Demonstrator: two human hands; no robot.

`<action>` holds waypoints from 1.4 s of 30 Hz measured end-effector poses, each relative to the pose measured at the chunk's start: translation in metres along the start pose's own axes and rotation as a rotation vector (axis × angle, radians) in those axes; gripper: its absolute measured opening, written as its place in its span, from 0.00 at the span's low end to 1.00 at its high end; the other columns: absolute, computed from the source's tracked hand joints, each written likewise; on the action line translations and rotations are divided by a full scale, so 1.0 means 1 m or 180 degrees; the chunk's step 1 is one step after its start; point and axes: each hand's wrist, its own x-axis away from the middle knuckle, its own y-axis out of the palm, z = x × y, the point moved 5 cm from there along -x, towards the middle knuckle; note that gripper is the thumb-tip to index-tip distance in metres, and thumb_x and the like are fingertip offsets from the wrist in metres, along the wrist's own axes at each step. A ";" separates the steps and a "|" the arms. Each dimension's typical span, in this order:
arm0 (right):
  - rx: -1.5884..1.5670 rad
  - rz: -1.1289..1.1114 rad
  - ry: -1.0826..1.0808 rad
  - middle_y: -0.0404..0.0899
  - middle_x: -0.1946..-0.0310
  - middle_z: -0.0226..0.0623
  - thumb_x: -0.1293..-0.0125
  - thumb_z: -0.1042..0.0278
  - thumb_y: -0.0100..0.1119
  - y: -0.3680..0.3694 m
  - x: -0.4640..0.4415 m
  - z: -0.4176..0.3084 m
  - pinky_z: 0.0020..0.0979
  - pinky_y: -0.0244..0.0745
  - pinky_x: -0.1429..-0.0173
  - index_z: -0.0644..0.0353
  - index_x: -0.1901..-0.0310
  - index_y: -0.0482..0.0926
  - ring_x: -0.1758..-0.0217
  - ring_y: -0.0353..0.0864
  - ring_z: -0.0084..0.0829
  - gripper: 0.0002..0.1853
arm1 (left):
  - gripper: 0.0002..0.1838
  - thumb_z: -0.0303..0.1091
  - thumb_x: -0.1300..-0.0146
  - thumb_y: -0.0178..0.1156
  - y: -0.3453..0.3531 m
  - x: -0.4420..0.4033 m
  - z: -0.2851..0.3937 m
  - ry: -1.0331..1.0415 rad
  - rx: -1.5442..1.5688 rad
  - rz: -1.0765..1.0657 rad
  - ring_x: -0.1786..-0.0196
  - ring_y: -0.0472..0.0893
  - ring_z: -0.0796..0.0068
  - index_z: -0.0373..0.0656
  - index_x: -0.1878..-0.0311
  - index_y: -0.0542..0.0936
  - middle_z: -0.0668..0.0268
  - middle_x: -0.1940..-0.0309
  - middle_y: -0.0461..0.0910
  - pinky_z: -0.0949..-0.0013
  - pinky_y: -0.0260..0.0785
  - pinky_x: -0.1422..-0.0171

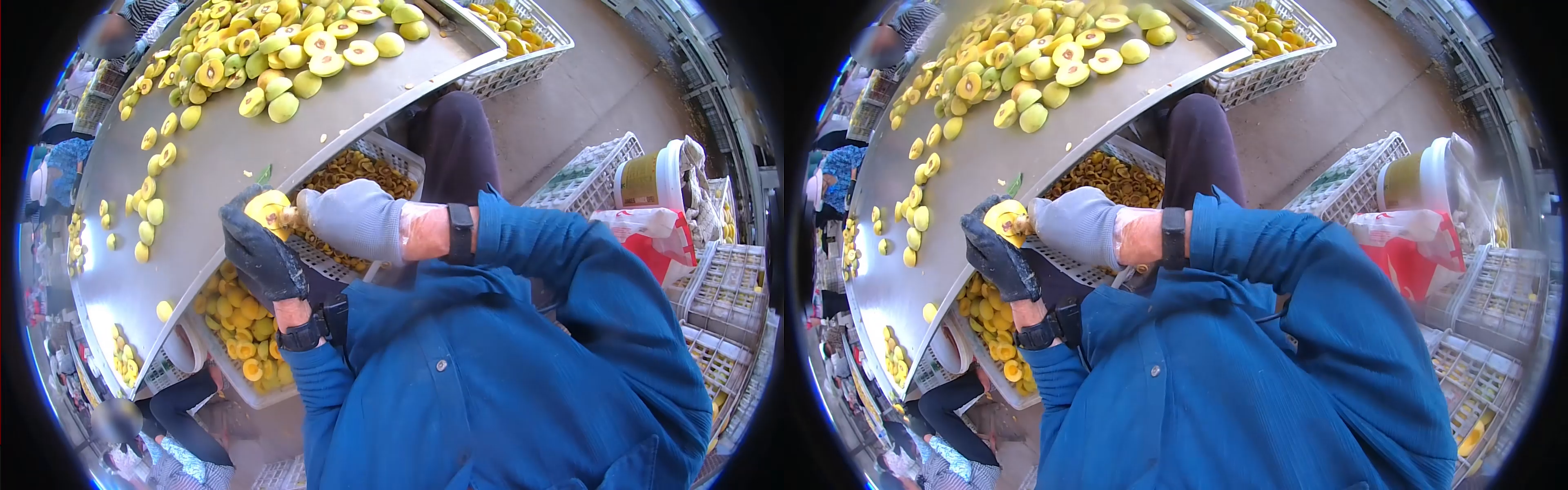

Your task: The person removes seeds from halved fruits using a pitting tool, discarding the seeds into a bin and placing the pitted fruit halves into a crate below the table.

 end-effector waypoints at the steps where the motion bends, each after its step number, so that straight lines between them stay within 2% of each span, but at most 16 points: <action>1: 0.0097 -0.0045 -0.0056 0.80 0.79 0.47 0.35 0.70 0.54 0.001 -0.001 0.001 0.43 0.77 0.73 0.67 0.62 0.70 0.74 0.85 0.47 0.08 | 0.31 0.55 0.24 0.40 0.000 0.000 -0.004 -0.0092 0.0019 -0.0046 0.58 0.82 0.65 0.32 0.54 0.79 0.56 0.61 0.83 0.65 0.77 0.49; 3: 0.0278 -0.0133 -0.0164 0.80 0.79 0.47 0.35 0.70 0.54 0.001 -0.002 0.004 0.42 0.78 0.73 0.67 0.62 0.71 0.74 0.85 0.47 0.08 | 0.31 0.55 0.24 0.40 0.000 -0.001 -0.007 -0.0126 0.0020 -0.0063 0.60 0.82 0.66 0.32 0.54 0.79 0.56 0.62 0.83 0.65 0.77 0.50; 7: -0.0091 -0.0145 -0.0257 0.80 0.79 0.47 0.35 0.70 0.53 -0.004 -0.002 0.005 0.43 0.77 0.72 0.66 0.60 0.72 0.73 0.85 0.48 0.08 | 0.30 0.54 0.24 0.41 0.000 -0.003 -0.007 -0.0216 0.0044 -0.0041 0.62 0.82 0.67 0.33 0.55 0.80 0.57 0.64 0.83 0.66 0.77 0.52; 10: -0.0108 -0.0192 -0.0224 0.81 0.78 0.47 0.36 0.70 0.54 -0.001 -0.004 0.010 0.44 0.78 0.71 0.65 0.59 0.74 0.72 0.85 0.48 0.09 | 0.30 0.53 0.23 0.40 -0.001 -0.005 -0.011 -0.0014 -0.0135 -0.0166 0.62 0.82 0.68 0.33 0.56 0.81 0.58 0.64 0.83 0.66 0.76 0.52; 16: -0.0035 -0.0271 -0.0297 0.82 0.74 0.50 0.39 0.69 0.57 -0.003 -0.010 0.015 0.44 0.79 0.67 0.66 0.59 0.77 0.68 0.85 0.49 0.10 | 0.31 0.54 0.23 0.40 -0.001 -0.016 -0.026 -0.0277 -0.0253 -0.0415 0.61 0.82 0.69 0.33 0.56 0.82 0.58 0.64 0.84 0.67 0.75 0.49; 17: -0.0164 -0.0337 -0.0185 0.82 0.74 0.51 0.38 0.69 0.56 -0.005 -0.012 0.017 0.45 0.78 0.67 0.66 0.58 0.76 0.68 0.85 0.51 0.10 | 0.31 0.54 0.23 0.41 -0.004 -0.022 -0.030 -0.0408 0.0013 -0.0640 0.56 0.82 0.67 0.31 0.50 0.79 0.56 0.58 0.82 0.65 0.75 0.47; 19: -0.0470 -0.0486 0.0002 0.81 0.73 0.51 0.36 0.70 0.54 -0.007 -0.011 0.009 0.47 0.76 0.66 0.65 0.56 0.73 0.67 0.84 0.53 0.10 | 0.32 0.56 0.24 0.41 0.001 -0.007 -0.001 0.0819 -0.0641 -0.0272 0.53 0.81 0.64 0.31 0.46 0.76 0.54 0.52 0.80 0.62 0.75 0.44; 21: -0.1053 -0.0474 0.0091 0.81 0.73 0.50 0.37 0.70 0.55 -0.001 -0.010 -0.003 0.47 0.76 0.65 0.65 0.55 0.73 0.65 0.84 0.53 0.11 | 0.33 0.57 0.24 0.41 0.001 0.005 0.008 0.0894 -0.0357 0.0041 0.50 0.81 0.61 0.30 0.43 0.74 0.51 0.48 0.79 0.60 0.74 0.42; 22: -0.1341 -0.0512 0.0194 0.81 0.72 0.50 0.37 0.70 0.56 0.003 -0.004 -0.005 0.47 0.76 0.65 0.65 0.55 0.73 0.65 0.84 0.53 0.11 | 0.34 0.58 0.23 0.39 0.000 0.011 -0.004 0.0290 0.0307 0.0119 0.49 0.80 0.60 0.30 0.42 0.73 0.50 0.47 0.78 0.59 0.74 0.40; 24: -0.1106 -0.0648 0.0305 0.80 0.74 0.52 0.39 0.70 0.58 0.004 0.001 -0.006 0.49 0.76 0.65 0.65 0.55 0.71 0.66 0.84 0.54 0.13 | 0.33 0.56 0.23 0.38 -0.002 0.005 -0.007 -0.0347 0.0604 -0.0118 0.52 0.81 0.63 0.31 0.44 0.75 0.52 0.52 0.81 0.62 0.74 0.42; 27: -0.0658 -0.0597 0.0206 0.80 0.75 0.53 0.39 0.71 0.58 -0.001 0.000 0.000 0.49 0.76 0.65 0.66 0.57 0.69 0.67 0.84 0.54 0.12 | 0.33 0.57 0.23 0.37 -0.004 -0.004 -0.015 -0.0655 0.0681 -0.0520 0.56 0.82 0.65 0.33 0.48 0.77 0.55 0.58 0.83 0.64 0.76 0.45; 32: -0.0908 -0.0904 0.0118 0.80 0.74 0.54 0.41 0.71 0.59 0.004 -0.002 0.002 0.48 0.76 0.63 0.66 0.59 0.71 0.66 0.84 0.54 0.12 | 0.33 0.58 0.23 0.37 -0.012 -0.011 -0.043 -0.0779 0.0796 -0.0659 0.58 0.83 0.65 0.33 0.50 0.78 0.55 0.59 0.83 0.64 0.77 0.48; 36: -0.1464 -0.0992 0.0246 0.81 0.72 0.55 0.43 0.71 0.61 0.009 -0.003 -0.004 0.45 0.76 0.62 0.66 0.60 0.75 0.64 0.84 0.54 0.11 | 0.34 0.58 0.23 0.37 -0.009 0.004 -0.015 -0.0593 0.1156 -0.0373 0.58 0.83 0.63 0.32 0.51 0.78 0.54 0.58 0.83 0.62 0.77 0.48; 42: -0.1183 -0.0741 0.0235 0.81 0.72 0.55 0.43 0.70 0.60 0.005 -0.005 -0.001 0.45 0.76 0.63 0.66 0.61 0.75 0.63 0.84 0.54 0.11 | 0.34 0.59 0.23 0.37 -0.004 -0.001 -0.002 -0.0262 0.0755 -0.0207 0.55 0.82 0.63 0.32 0.50 0.77 0.53 0.57 0.82 0.61 0.76 0.46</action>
